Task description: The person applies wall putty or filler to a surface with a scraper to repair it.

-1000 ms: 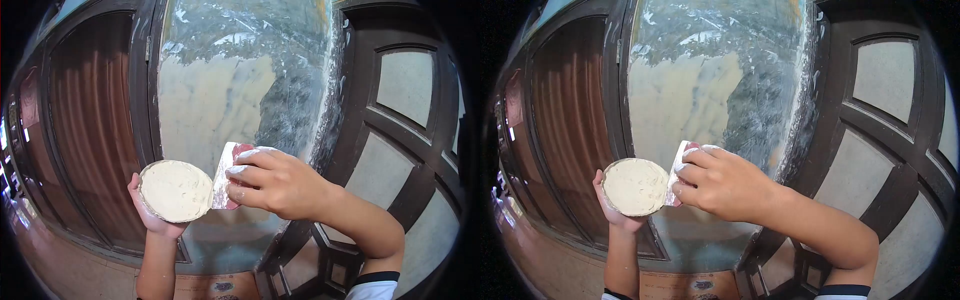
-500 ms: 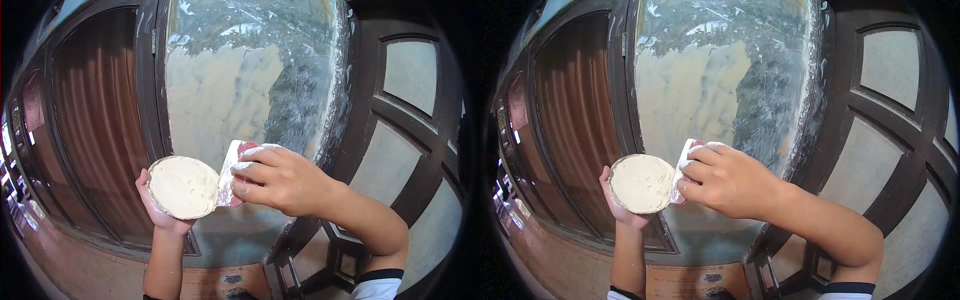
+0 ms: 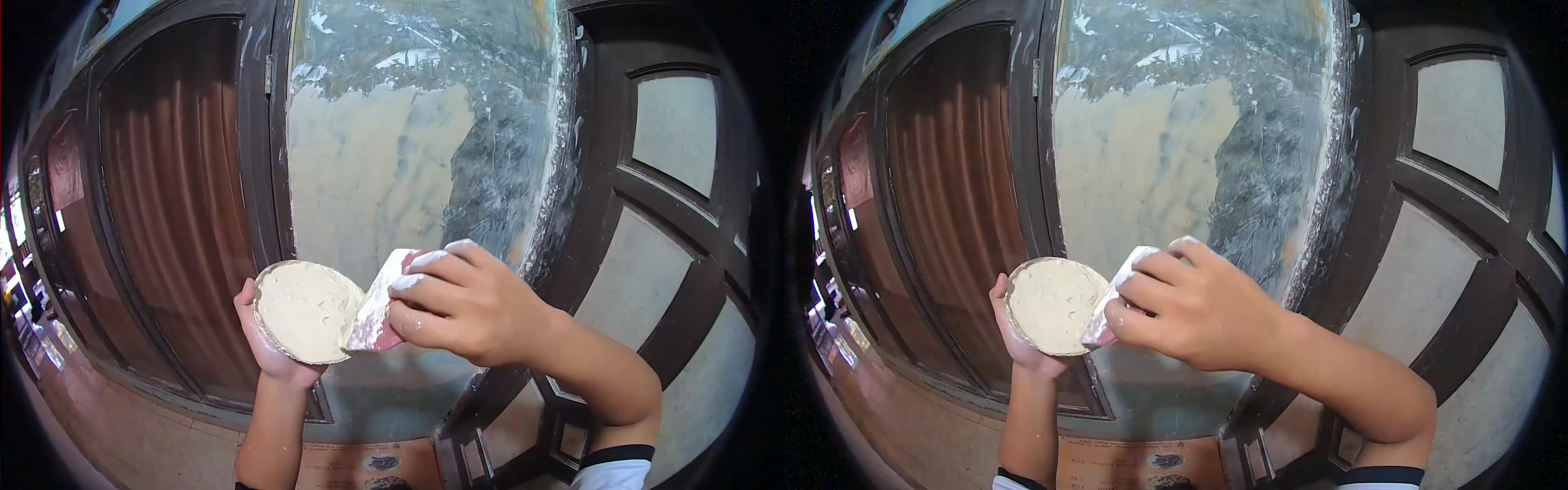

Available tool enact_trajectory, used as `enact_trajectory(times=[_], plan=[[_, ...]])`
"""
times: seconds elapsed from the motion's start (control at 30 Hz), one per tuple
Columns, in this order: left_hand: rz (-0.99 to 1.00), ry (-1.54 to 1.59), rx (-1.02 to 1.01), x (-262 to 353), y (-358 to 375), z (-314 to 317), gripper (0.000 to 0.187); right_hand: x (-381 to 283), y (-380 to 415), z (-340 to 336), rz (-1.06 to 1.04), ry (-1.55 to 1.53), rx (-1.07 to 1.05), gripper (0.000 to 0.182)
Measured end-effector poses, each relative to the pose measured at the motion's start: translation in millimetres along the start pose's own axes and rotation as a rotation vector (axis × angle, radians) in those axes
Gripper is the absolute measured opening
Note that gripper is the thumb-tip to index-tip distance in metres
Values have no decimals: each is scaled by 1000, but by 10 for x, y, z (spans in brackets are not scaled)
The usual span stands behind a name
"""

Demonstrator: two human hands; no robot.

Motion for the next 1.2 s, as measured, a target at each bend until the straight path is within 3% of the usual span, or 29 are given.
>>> enact_trajectory(times=[0.2,0.27,0.33,0.43,0.53,0.67,0.73,0.87,0.9,0.93,1.07,1.13,1.2], plan=[[-2,17,65,-33,36,80,81,177,-52,-248,178,139,43,14],[-43,53,-29,-46,49,121,85,301,-21,-318,234,115,70,19],[-51,77,11,-60,57,206,86,482,11,-438,273,48,207,33],[-43,70,-12,-45,67,126,91,710,60,-566,401,-27,384,23],[-2,54,-6,-26,66,150,92,1002,96,-650,537,-88,476,32],[75,8,15,38,85,61,92,1462,234,-559,659,-44,424,49],[155,-5,73,94,87,34,93,1771,365,-358,712,91,299,62],[216,-57,-125,187,110,-65,88,2345,766,333,854,177,125,73],[296,-85,-4,170,99,5,86,2456,820,445,924,156,74,76],[309,-89,-11,166,81,8,86,2565,870,556,991,132,15,79],[397,-144,21,139,-109,-5,83,2861,944,856,998,56,123,78],[322,-254,-117,98,-268,42,81,2864,931,858,982,31,166,78],[365,-279,-98,52,-408,-33,80,2880,993,906,914,25,169,78]])
Point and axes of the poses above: each hand's wrist, its own y-axis away from the middle knuckle, its own z-axis out of the palm, x = y × z, the point moved 1 cm from there along -y, towards the middle knuckle, and after that the axes turned 11 degrees about -x, right-handed, at the moved point
